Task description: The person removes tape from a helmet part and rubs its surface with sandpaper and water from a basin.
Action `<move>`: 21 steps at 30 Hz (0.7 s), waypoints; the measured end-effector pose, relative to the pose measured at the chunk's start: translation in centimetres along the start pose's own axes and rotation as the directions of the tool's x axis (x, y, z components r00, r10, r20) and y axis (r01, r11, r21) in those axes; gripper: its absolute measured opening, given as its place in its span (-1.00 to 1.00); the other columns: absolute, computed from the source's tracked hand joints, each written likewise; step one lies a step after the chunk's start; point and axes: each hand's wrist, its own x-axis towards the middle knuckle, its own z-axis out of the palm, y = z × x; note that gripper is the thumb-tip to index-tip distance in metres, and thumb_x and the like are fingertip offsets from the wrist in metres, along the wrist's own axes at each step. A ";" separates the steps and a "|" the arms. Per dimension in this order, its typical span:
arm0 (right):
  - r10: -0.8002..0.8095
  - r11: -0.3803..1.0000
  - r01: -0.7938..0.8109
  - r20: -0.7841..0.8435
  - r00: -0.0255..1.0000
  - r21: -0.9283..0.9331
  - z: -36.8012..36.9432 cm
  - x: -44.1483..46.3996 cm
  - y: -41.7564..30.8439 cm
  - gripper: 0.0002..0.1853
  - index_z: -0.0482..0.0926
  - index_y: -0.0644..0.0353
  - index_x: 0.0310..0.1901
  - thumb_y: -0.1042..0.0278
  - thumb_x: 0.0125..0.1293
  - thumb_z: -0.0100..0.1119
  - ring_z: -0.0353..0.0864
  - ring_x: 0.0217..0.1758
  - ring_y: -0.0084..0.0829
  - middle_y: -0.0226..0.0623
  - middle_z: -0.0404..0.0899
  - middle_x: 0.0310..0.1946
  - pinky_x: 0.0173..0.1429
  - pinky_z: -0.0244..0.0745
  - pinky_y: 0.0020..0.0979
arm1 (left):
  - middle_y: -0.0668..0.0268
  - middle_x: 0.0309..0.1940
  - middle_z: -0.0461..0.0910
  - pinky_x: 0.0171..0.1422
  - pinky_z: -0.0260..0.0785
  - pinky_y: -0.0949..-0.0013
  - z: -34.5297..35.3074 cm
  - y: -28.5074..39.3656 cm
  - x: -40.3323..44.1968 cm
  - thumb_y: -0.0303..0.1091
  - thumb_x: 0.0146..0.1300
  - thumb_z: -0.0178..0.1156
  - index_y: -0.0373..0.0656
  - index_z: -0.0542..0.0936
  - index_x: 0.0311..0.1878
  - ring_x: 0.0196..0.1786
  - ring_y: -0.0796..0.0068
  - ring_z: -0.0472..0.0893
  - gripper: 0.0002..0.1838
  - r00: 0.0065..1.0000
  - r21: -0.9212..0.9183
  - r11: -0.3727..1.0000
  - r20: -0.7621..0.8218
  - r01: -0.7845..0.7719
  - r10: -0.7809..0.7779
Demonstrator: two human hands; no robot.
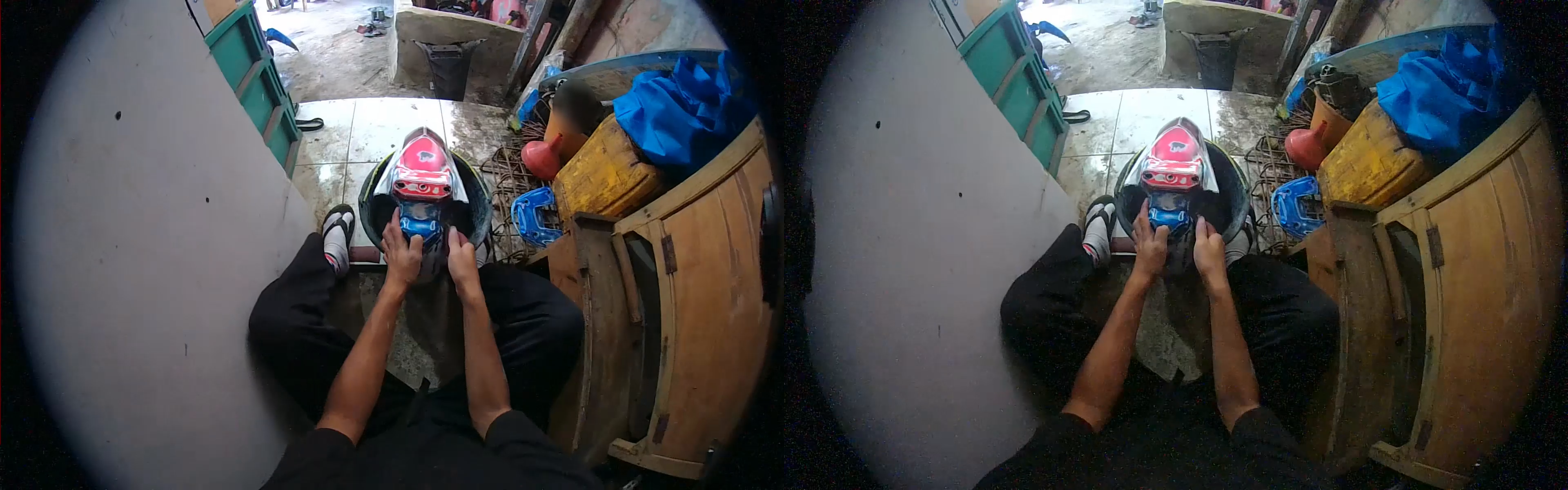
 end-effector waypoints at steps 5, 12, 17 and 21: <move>0.106 0.992 -0.109 -0.036 0.994 -0.068 0.4 0.5 1.0 -0.40 0.50 0.42 0.11 -0.06 0.47 -0.21 0.53 0.15 0.00 0.15 0.57 0.00 0.21 0.35 -0.22 | -0.12 0.32 0.17 0.46 -0.11 -0.03 -0.7 1.3 -0.5 -0.14 0.21 0.01 -0.18 0.07 0.46 0.36 -0.12 0.17 -0.24 0.995 -0.058 0.994 0.047 0.091 -0.088; 0.182 0.983 -0.182 0.004 0.983 0.018 0.5 0.0 2.0 -0.40 0.46 0.42 0.16 -0.05 0.48 -0.21 0.51 0.20 -0.07 0.12 0.55 0.06 0.25 0.31 -0.28 | -0.13 0.32 0.17 0.44 -0.06 -0.05 -0.3 1.0 -0.6 -0.17 0.25 -0.02 -0.19 0.08 0.45 0.35 -0.13 0.18 -0.28 0.995 -0.047 0.995 0.046 0.092 -0.090; 0.023 0.997 -0.019 -0.058 0.998 0.072 0.6 -3.0 -0.6 -0.44 0.53 0.36 0.08 -0.03 0.48 -0.20 0.56 0.13 -0.09 0.09 0.61 -0.02 0.18 0.36 -0.28 | -0.13 0.32 0.18 0.45 -0.09 -0.04 -1.4 1.4 -0.2 -0.17 0.25 -0.02 -0.21 0.08 0.45 0.37 -0.13 0.16 -0.28 0.997 -0.039 0.998 0.058 0.045 -0.042; 0.038 0.999 -0.039 -0.065 0.997 -0.009 -0.1 -2.5 -0.3 -0.46 0.54 0.37 0.04 -0.02 0.47 -0.17 0.61 0.05 -0.03 0.12 0.63 -0.11 0.10 0.42 -0.24 | -0.14 0.32 0.18 0.46 -0.10 -0.03 -0.5 1.2 -0.5 -0.17 0.24 -0.02 -0.21 0.09 0.45 0.37 -0.13 0.16 -0.28 0.993 -0.100 0.990 0.073 0.102 -0.095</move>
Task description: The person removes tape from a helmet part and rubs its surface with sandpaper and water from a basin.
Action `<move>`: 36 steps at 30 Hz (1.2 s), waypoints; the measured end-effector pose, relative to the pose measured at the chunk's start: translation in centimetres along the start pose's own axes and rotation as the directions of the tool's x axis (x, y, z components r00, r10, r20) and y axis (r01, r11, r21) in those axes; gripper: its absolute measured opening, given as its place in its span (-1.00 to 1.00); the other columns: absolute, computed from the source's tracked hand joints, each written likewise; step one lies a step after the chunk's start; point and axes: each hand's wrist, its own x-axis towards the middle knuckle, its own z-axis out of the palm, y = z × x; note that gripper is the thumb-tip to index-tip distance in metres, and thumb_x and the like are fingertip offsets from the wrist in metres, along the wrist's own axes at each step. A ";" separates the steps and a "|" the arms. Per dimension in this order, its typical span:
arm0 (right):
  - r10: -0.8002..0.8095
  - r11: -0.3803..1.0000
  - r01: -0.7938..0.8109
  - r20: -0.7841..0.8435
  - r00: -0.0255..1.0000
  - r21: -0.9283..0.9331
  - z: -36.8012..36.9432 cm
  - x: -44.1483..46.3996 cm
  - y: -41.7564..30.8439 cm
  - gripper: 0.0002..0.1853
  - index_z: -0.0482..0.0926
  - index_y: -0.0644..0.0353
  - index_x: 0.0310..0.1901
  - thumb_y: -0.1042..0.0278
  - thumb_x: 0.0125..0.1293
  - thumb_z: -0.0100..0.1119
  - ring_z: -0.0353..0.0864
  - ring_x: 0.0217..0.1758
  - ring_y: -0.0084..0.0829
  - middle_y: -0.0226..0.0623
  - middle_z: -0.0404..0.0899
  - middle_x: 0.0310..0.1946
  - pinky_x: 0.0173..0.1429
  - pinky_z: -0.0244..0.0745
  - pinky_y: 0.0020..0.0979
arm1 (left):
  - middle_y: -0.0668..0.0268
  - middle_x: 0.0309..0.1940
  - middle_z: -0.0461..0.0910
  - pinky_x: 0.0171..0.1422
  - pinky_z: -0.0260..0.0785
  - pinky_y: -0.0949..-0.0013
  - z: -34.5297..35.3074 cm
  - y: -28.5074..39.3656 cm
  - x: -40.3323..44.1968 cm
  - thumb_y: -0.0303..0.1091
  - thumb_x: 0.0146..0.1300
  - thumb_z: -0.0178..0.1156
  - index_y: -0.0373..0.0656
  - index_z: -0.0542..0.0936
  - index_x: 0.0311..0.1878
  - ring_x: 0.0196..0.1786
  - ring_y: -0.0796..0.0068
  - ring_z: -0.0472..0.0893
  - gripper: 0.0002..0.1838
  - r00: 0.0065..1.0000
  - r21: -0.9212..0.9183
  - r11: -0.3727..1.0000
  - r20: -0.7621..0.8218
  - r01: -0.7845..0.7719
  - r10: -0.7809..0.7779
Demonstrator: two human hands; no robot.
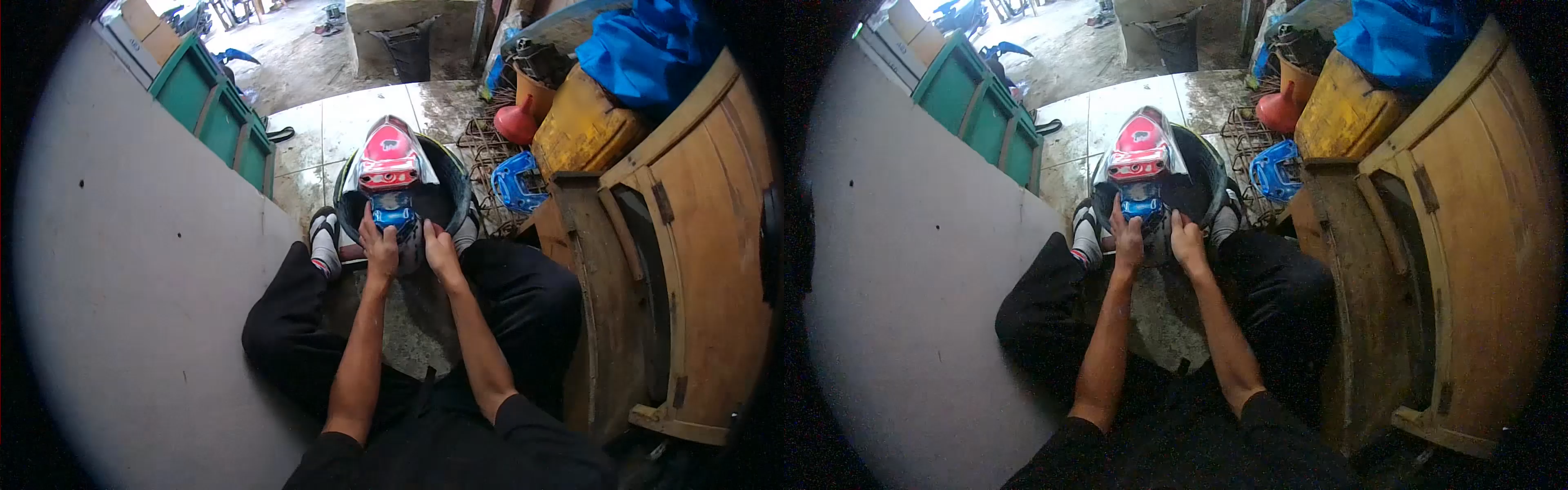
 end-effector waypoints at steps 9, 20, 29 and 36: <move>0.004 0.997 -0.003 0.005 1.000 -0.078 0.8 -0.8 -0.2 -0.48 0.56 0.33 0.04 -0.01 0.46 -0.16 0.47 0.09 0.16 0.24 0.51 -0.04 0.12 0.43 -0.08 | -0.15 0.33 0.16 0.47 -0.09 0.03 -0.9 0.5 0.2 -0.24 0.27 -0.06 -0.27 0.08 0.44 0.35 -0.12 0.16 -0.32 0.999 -0.005 1.000 0.035 0.015 -0.015; -0.085 0.986 0.082 -0.012 0.996 -0.144 1.8 -2.6 -1.6 -0.46 0.45 0.49 0.11 0.09 0.49 -0.25 0.50 0.05 0.18 0.30 0.51 -0.06 0.12 0.45 -0.04 | -0.15 0.38 0.10 0.49 -0.08 0.11 -1.3 -0.3 0.7 -0.23 0.30 -0.13 -0.30 0.05 0.46 0.40 -0.07 0.12 -0.31 0.997 -0.068 0.998 0.082 -0.007 0.013; -0.030 0.996 0.025 -0.053 0.998 -0.091 1.3 1.3 0.3 -0.43 0.61 0.34 -0.20 -0.07 0.45 -0.21 0.53 -0.03 0.19 0.24 0.57 -0.24 0.05 0.43 0.04 | -0.14 0.37 0.13 0.48 -0.07 0.11 -1.1 -0.3 0.6 -0.26 0.26 -0.09 -0.27 0.07 0.45 0.37 -0.08 0.16 -0.31 0.998 -0.071 0.997 0.070 0.005 0.000; 0.016 0.995 -0.013 -0.035 0.999 0.100 2.6 4.4 3.8 -0.46 0.57 0.31 -0.01 -0.05 0.44 -0.19 0.46 0.10 0.22 0.24 0.56 -0.11 0.14 0.39 -0.03 | -0.14 0.36 0.13 0.48 -0.07 0.13 -1.1 -0.1 0.5 -0.26 0.26 -0.09 -0.29 0.06 0.45 0.38 -0.05 0.17 -0.30 0.997 -0.124 0.992 0.076 0.038 -0.028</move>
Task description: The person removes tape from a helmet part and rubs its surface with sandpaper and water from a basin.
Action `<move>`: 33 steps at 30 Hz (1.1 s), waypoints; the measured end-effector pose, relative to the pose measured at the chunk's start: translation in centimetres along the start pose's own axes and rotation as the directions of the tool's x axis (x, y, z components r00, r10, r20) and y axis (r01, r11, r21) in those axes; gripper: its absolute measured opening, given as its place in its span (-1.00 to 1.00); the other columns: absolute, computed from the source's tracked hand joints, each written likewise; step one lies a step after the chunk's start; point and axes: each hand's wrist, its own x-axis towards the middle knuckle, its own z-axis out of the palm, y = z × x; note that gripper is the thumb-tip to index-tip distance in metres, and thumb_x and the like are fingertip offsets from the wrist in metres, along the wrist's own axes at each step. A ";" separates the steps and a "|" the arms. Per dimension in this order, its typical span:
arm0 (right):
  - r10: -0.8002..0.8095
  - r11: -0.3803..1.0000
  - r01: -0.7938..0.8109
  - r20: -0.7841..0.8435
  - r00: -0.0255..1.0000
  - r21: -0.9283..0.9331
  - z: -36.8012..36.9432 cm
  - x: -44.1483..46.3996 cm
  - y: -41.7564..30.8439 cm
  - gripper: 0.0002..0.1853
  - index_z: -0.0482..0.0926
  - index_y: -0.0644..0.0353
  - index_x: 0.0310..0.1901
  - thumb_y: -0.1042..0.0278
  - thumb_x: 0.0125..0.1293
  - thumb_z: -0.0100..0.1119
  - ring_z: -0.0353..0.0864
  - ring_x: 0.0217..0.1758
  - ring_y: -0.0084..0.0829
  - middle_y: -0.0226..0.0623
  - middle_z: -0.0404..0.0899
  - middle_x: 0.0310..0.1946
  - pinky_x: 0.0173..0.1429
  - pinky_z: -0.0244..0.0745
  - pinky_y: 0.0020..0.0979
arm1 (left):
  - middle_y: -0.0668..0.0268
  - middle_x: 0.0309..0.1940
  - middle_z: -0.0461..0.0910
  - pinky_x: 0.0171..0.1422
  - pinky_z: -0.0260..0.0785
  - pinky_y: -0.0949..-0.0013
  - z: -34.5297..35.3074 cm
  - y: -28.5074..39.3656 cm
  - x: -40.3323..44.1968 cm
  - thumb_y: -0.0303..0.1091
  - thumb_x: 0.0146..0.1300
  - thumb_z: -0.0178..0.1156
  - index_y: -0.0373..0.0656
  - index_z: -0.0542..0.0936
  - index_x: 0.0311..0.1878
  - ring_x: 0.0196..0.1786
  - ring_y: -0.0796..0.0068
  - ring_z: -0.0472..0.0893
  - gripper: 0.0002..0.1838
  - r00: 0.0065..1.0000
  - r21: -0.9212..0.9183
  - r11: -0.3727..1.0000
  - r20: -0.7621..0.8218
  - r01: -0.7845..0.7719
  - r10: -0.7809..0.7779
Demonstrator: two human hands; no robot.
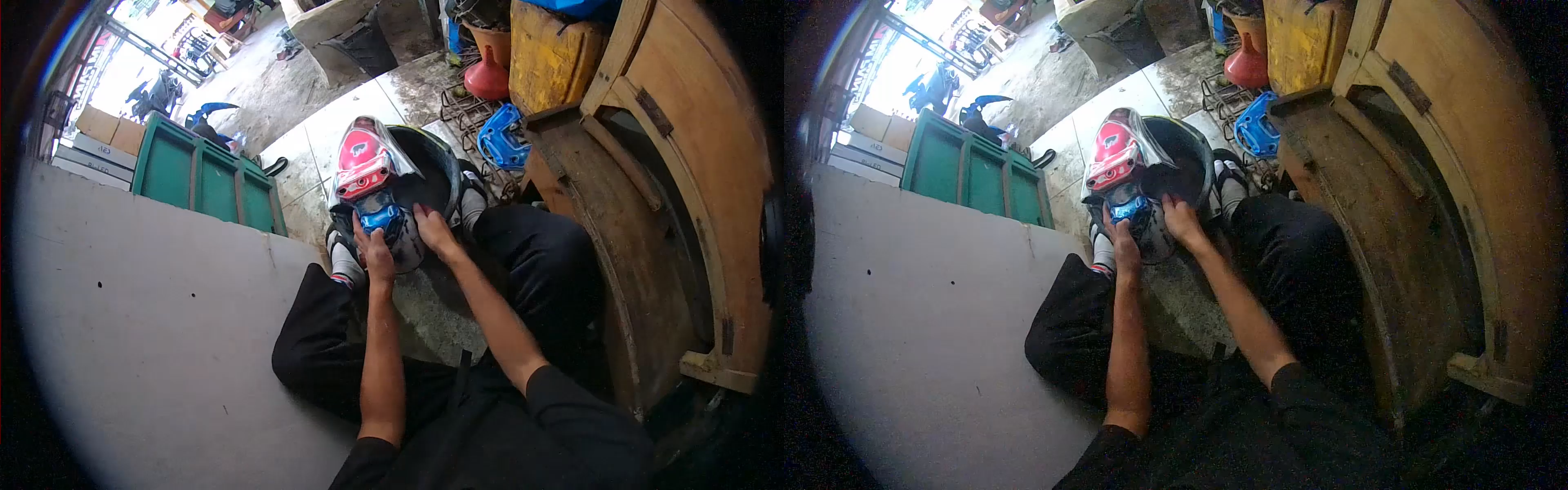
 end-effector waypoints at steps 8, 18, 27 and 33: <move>-0.110 0.991 0.108 -0.024 0.994 -0.081 -1.5 -7.2 -3.7 -0.48 0.57 0.38 -0.13 0.00 0.45 -0.17 0.52 -0.06 0.23 0.25 0.56 -0.26 -0.05 0.46 0.03 | -0.15 0.37 0.11 0.47 -0.05 0.12 -0.1 -1.8 0.6 -0.25 0.29 -0.12 -0.30 0.06 0.45 0.38 -0.05 0.18 -0.32 0.999 -0.080 0.996 0.018 -0.041 0.043; -0.298 0.929 0.287 -0.012 0.955 -0.232 2.2 -11.7 -3.0 -0.44 0.13 0.60 0.31 0.24 0.51 -0.31 0.03 0.46 0.21 0.41 0.09 0.34 0.48 0.10 -0.14 | -0.11 0.37 0.11 0.45 0.00 0.14 -0.3 -2.8 0.6 -0.20 0.31 -0.11 -0.24 0.05 0.47 0.37 -0.01 0.19 -0.31 0.999 -0.155 0.988 0.044 0.012 -0.006; -0.055 0.980 0.053 -0.004 0.998 -0.190 0.0 -3.4 -4.9 -0.50 0.53 0.40 0.01 0.07 0.49 -0.23 0.48 0.03 0.21 0.34 0.52 -0.15 0.08 0.44 0.01 | -0.12 0.38 0.12 0.47 -0.04 0.14 0.0 -1.7 0.6 -0.18 0.30 -0.10 -0.23 0.06 0.47 0.38 -0.05 0.18 -0.30 1.000 -0.007 1.000 -0.005 -0.019 0.019; -0.400 0.910 0.370 -0.157 0.903 -0.187 1.8 -9.7 -1.7 -0.48 0.35 0.47 0.22 0.13 0.50 -0.23 0.42 0.19 0.17 0.30 0.37 0.16 0.20 0.41 -0.12 | -0.11 0.37 0.15 0.47 -0.06 0.11 -0.1 -1.8 0.2 -0.19 0.29 -0.11 -0.23 0.08 0.46 0.37 -0.05 0.18 -0.31 0.999 0.003 0.999 -0.014 -0.036 0.036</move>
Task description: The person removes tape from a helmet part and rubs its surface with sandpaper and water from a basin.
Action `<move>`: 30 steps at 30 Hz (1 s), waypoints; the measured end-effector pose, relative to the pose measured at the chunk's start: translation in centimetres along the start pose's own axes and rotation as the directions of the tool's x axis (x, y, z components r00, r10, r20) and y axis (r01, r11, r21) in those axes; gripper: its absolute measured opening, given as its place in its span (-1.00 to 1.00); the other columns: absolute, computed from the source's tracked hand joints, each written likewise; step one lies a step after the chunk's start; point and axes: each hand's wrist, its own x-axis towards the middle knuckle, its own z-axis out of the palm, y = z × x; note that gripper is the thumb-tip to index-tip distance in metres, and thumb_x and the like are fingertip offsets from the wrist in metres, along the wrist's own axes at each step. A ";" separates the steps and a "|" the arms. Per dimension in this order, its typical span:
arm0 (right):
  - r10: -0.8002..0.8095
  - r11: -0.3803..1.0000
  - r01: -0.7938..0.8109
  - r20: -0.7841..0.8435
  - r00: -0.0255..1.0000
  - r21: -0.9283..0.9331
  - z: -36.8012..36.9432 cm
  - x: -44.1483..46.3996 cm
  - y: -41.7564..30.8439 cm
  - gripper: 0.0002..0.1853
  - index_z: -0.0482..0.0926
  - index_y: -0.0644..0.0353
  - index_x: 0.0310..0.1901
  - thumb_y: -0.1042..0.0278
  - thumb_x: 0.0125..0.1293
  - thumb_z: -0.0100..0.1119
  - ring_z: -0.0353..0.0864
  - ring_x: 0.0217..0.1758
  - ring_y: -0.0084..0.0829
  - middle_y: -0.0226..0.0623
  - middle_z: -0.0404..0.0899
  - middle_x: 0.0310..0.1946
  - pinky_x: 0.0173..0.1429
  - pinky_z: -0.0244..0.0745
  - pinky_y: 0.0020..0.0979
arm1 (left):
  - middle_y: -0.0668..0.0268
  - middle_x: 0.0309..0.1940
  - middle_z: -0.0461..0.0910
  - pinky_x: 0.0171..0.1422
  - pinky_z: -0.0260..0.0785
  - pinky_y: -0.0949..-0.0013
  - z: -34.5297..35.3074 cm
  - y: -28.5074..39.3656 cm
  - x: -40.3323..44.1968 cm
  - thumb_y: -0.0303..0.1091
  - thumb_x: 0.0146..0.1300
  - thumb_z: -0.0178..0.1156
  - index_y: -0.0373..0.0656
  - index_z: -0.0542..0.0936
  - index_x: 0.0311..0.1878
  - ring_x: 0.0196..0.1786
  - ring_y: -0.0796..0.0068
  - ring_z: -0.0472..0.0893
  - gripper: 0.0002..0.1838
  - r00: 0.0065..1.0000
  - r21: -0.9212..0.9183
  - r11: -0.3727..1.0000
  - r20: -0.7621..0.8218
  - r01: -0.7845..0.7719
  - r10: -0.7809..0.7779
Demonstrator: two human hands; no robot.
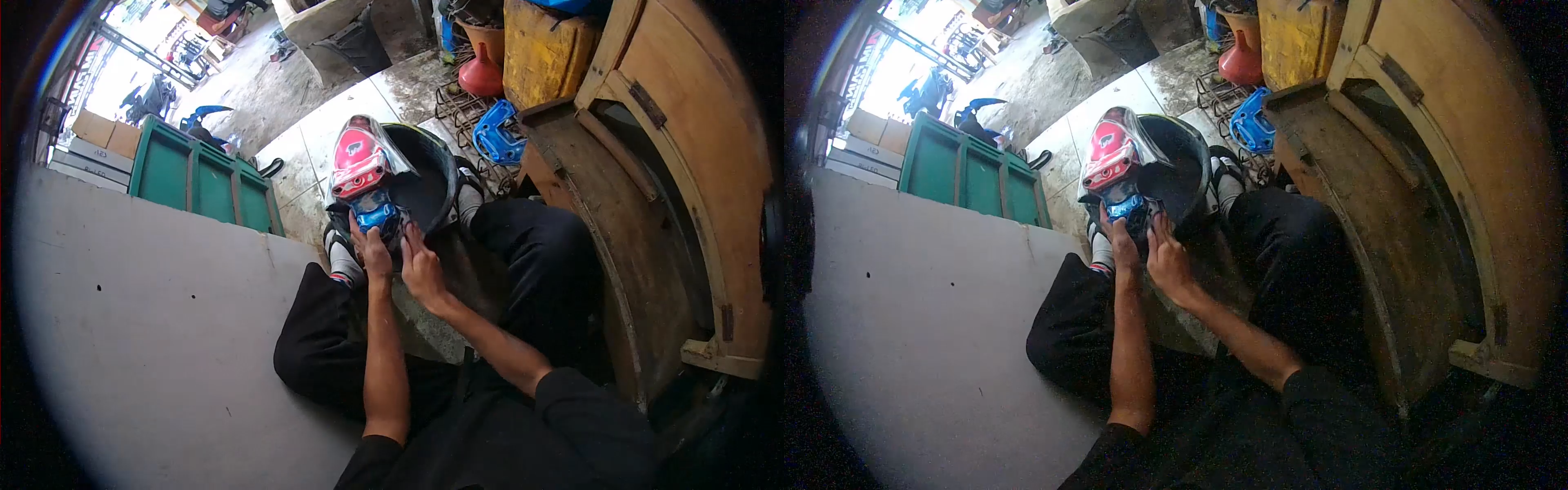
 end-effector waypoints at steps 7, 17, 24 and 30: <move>0.247 0.964 -0.262 0.214 0.945 0.046 -0.8 5.3 0.1 -0.47 0.30 0.43 0.27 0.13 0.51 -0.22 0.40 0.24 0.11 0.26 0.35 0.20 0.27 0.38 -0.13 | -0.13 0.37 0.11 0.47 -0.06 0.10 0.1 0.1 -0.1 -0.19 0.30 -0.12 -0.26 0.07 0.45 0.39 -0.06 0.15 -0.32 1.000 -0.038 0.999 0.004 0.027 -0.027; -0.196 0.975 0.201 0.061 0.979 -0.094 0.7 -4.1 3.9 -0.48 0.14 0.18 0.44 0.32 0.48 -0.21 -0.06 0.55 -0.05 -0.04 -0.01 0.48 0.51 -0.05 -0.01 | -0.15 0.38 0.09 0.49 -0.09 0.09 0.1 2.1 -0.3 -0.17 0.31 -0.11 -0.25 0.04 0.47 0.40 -0.10 0.12 -0.30 0.996 -0.016 0.996 0.025 0.091 -0.091; -0.186 0.976 0.196 0.104 0.977 -0.096 0.5 1.2 1.6 -0.45 0.13 0.14 0.45 0.31 0.46 -0.14 -0.12 0.58 -0.16 -0.14 -0.01 0.50 0.54 -0.44 0.13 | -0.14 0.39 0.09 0.49 -0.12 0.09 0.1 2.3 -0.6 -0.17 0.31 -0.11 -0.27 0.05 0.46 0.41 -0.08 0.09 -0.31 0.999 0.044 0.998 0.011 0.049 -0.050; -0.358 0.857 0.407 0.203 0.911 -0.316 1.9 -7.1 7.7 -0.45 0.12 0.10 0.46 0.22 0.47 -0.23 -0.11 0.58 -0.20 -0.22 -0.02 0.51 0.52 -0.50 0.20 | -0.14 0.38 0.08 0.49 -0.11 0.08 0.2 1.4 -0.3 -0.22 0.31 -0.09 -0.27 0.04 0.46 0.40 -0.10 0.10 -0.31 0.999 -0.016 0.999 0.009 0.037 -0.037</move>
